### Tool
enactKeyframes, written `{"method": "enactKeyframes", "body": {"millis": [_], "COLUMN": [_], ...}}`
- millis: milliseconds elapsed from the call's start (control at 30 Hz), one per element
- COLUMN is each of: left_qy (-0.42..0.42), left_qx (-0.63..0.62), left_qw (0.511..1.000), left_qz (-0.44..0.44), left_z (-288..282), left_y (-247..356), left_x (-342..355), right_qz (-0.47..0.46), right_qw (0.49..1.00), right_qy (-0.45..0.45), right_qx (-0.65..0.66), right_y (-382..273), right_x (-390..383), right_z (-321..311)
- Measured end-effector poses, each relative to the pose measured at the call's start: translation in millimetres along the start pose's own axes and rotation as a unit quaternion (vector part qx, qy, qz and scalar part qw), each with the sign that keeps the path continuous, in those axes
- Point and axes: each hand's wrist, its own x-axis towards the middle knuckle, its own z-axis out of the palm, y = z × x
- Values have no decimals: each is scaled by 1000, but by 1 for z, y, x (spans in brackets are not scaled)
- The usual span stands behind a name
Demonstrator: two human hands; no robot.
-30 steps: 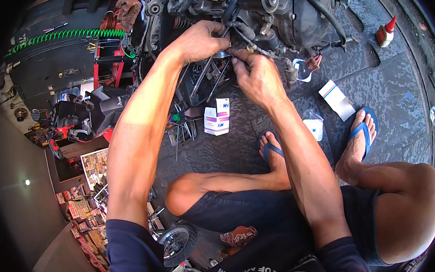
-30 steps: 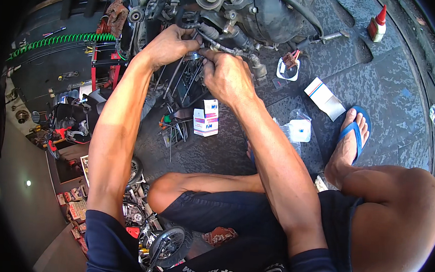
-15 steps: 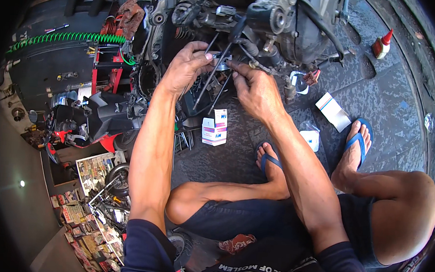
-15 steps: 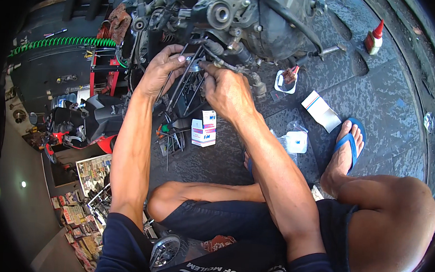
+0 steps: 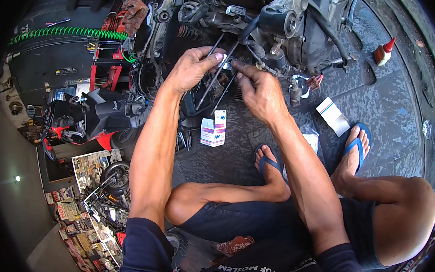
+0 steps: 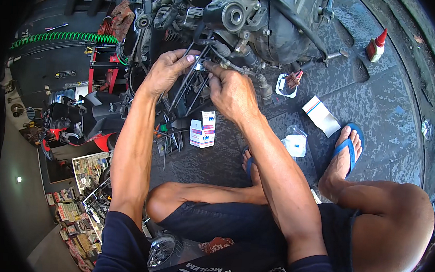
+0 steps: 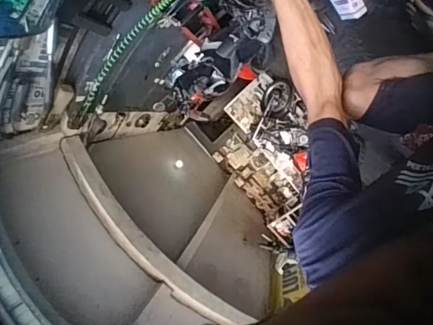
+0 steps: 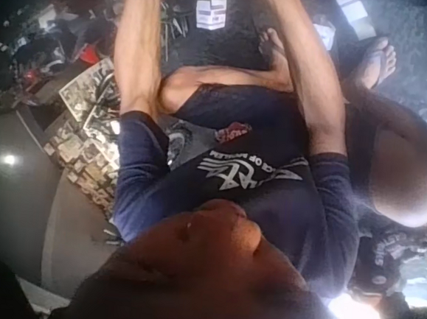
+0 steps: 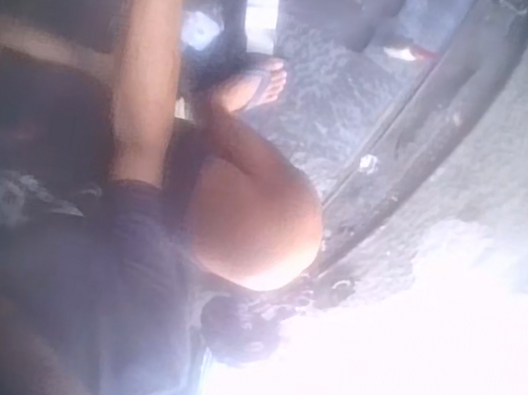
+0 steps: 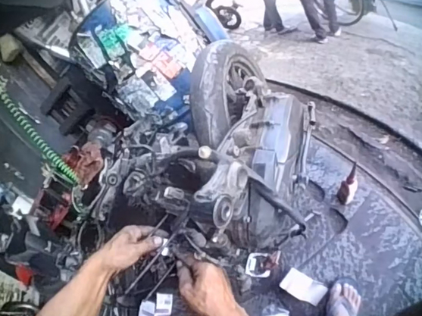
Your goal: The person applies sealant from a tube to a motorcycle cylinder block and installs the piston and cylinder assembly onto the engine crankcase.
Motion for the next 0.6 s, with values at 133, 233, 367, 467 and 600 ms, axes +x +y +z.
{"method": "enactKeyframes", "body": {"millis": [133, 233, 367, 467, 600], "left_qy": [-12, 4, 5, 11, 30], "left_qx": [32, 37, 84, 99, 84], "left_qw": [999, 999, 996, 995, 996], "left_qz": [-14, 0, -6, -19, -9], "left_z": [0, 2, 3, 3, 7], "left_y": [6, 4, 13, 10, 13], "left_x": [-1, -2, 0, -3, -5], "right_qz": [-6, 21, 35, 97, 98], "right_qw": [1000, 1000, 999, 994, 990], "right_qy": [21, 7, 15, -22, -10], "right_qx": [7, 1, 29, 53, 103], "right_y": [2, -3, 0, -16, -16], "right_x": [-2, -4, -7, -6, -6], "right_z": [6, 6, 10, 1, 4]}}
